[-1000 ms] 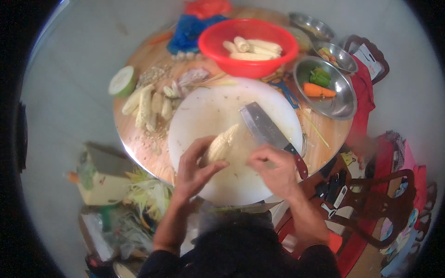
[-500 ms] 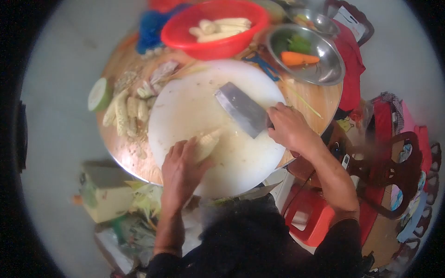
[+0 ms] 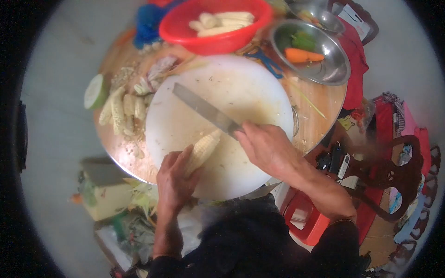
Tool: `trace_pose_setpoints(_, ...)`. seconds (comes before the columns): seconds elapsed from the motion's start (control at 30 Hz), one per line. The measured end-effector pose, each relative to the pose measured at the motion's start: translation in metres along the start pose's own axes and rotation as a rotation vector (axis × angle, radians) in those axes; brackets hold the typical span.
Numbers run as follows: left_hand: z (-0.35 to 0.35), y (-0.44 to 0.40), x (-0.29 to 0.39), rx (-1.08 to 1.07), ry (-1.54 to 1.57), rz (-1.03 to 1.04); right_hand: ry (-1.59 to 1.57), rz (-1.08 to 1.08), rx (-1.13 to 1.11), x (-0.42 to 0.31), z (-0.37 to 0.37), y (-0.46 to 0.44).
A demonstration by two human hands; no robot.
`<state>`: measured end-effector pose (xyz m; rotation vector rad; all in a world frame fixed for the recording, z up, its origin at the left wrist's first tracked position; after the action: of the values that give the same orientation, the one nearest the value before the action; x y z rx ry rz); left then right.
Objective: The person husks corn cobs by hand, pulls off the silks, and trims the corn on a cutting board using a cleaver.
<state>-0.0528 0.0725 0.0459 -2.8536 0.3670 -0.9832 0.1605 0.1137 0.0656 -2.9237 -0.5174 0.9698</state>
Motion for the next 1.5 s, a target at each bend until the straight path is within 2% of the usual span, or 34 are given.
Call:
trace_pose_setpoints(0.4,0.0,-0.005,0.0,-0.011,0.0,-0.028,0.111,-0.005,-0.151,-0.011,0.016,-0.005)
trace_pose_setpoints(0.57,0.0,-0.007,0.009,-0.024,-0.032,0.017,0.17,0.017,-0.331,-0.015,0.02,-0.014)
trace_pose_setpoints(0.7,0.0,-0.008,0.013,-0.038,-0.039,0.027,0.144,-0.069,-0.286,-0.017,0.014,-0.026)
trace_pose_setpoints(0.77,0.0,-0.009,0.013,-0.068,-0.066,0.007,0.152,-0.157,-0.433,-0.021,0.024,-0.029)
trace_pose_setpoints(0.8,0.002,-0.01,0.013,-0.074,-0.056,0.015,0.158,-0.144,-0.431,-0.02,0.026,-0.034)
trace_pose_setpoints(0.87,0.001,-0.009,0.009,-0.06,-0.033,-0.002,0.188,0.024,-0.625,-0.006,0.048,-0.037)
trace_pose_setpoints(1.0,-0.002,-0.009,0.01,-0.026,-0.022,-0.011,0.248,0.06,-0.575,-0.008,0.063,-0.029)
trace_pose_setpoints(1.1,-0.006,-0.006,0.003,-0.021,0.027,-0.009,0.153,0.082,-0.404,0.004,0.06,-0.023)
trace_pose_setpoints(1.2,-0.013,0.004,-0.021,-0.076,0.159,-0.104,0.067,-0.061,-0.254,0.014,0.055,-0.021)
trace_pose_setpoints(1.27,-0.016,0.018,-0.044,-0.063,0.484,-0.225,-0.12,-0.066,-0.111,0.018,0.03,-0.016)
trace_pose_setpoints(1.3,-0.019,0.024,-0.045,-0.142,0.634,-0.392,-0.188,0.289,-0.231,0.039,0.024,-0.011)
trace_pose_setpoints(1.33,-0.02,0.03,-0.048,-0.131,0.63,-0.402,-0.192,0.279,-0.241,0.041,0.019,-0.008)
trace_pose_setpoints(1.4,-0.02,0.031,-0.049,-0.061,0.991,-0.317,-0.109,0.165,-0.024,0.042,-0.017,-0.006)
trace_pose_setpoints(1.43,-0.017,0.03,-0.045,-0.127,1.08,-0.284,-0.109,0.154,-0.017,0.041,-0.025,-0.004)
trace_pose_setpoints(1.47,-0.014,0.031,-0.046,-0.113,1.074,-0.276,-0.2,0.313,-0.15,0.052,-0.019,0.001)
trace_pose_setpoints(1.5,-0.002,0.033,-0.04,-0.175,1.291,-0.274,-0.289,0.469,-0.288,0.061,-0.009,0.008)
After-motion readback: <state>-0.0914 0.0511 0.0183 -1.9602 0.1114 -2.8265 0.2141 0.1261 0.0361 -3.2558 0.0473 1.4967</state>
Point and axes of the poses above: each hand's wrist, its own y-axis away from the middle knuckle, its own z-axis out of the palm, x = y × z, the point moved 9 cm from there along -y, towards the middle knuckle, and after that the axes turned 5 degrees about y, right-handed, at the moved point
